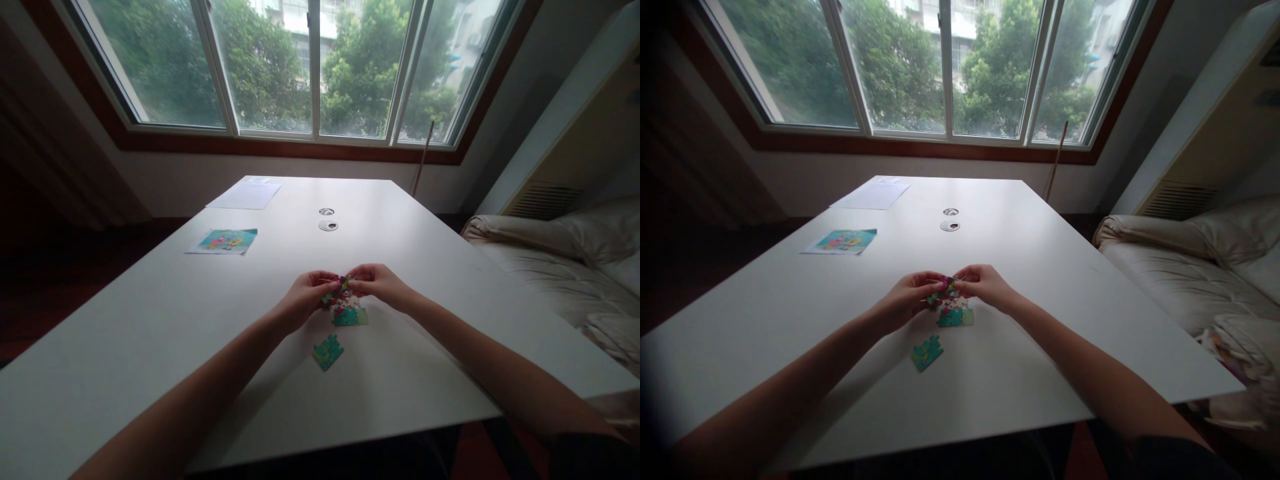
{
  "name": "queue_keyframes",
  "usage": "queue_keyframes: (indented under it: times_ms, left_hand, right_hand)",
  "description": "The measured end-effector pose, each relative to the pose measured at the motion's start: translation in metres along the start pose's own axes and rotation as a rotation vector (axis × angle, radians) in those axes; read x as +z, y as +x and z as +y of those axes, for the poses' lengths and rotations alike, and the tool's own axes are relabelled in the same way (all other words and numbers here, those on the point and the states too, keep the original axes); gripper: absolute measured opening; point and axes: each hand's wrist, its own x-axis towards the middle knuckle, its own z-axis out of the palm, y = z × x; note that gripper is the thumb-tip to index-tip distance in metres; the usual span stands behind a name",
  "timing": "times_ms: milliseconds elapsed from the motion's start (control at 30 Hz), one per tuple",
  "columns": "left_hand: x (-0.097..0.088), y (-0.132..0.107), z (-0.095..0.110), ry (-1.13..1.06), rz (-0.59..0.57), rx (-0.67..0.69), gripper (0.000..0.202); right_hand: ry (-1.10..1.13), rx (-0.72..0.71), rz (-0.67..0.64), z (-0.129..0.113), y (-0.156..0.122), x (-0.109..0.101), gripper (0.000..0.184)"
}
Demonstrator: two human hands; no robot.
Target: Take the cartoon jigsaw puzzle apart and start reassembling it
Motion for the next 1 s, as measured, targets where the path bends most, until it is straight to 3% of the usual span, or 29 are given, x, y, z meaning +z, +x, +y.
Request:
queue_keyframes:
  times_ms: [200, 433, 700, 867, 1000]
  left_hand:
    - [0.000, 0.002, -0.002, -0.060, 0.019, -0.011, 0.022]
    - [-0.001, 0.006, -0.003, -0.143, 0.068, -0.042, 0.011]
    - [-0.004, 0.008, -0.004, -0.136, 0.162, -0.051, 0.009]
    - [-0.003, 0.006, -0.004, -0.117, 0.133, -0.033, 0.007]
    - [0.001, 0.003, -0.004, -0.144, 0.037, -0.051, 0.007]
  right_hand:
    - [-0.010, -0.038, 0.052, -0.009, -0.004, 0.009, 0.031]
    - [0.154, -0.101, 0.085, -0.005, 0.000, 0.011, 0.033]
    - [-0.320, -0.394, 0.219, -0.009, -0.011, 0.018, 0.025]
    - [-0.163, -0.312, 0.148, -0.006, -0.007, 0.019, 0.029]
    - [-0.279, -0.297, 0.148, -0.005, -0.006, 0.019, 0.025]
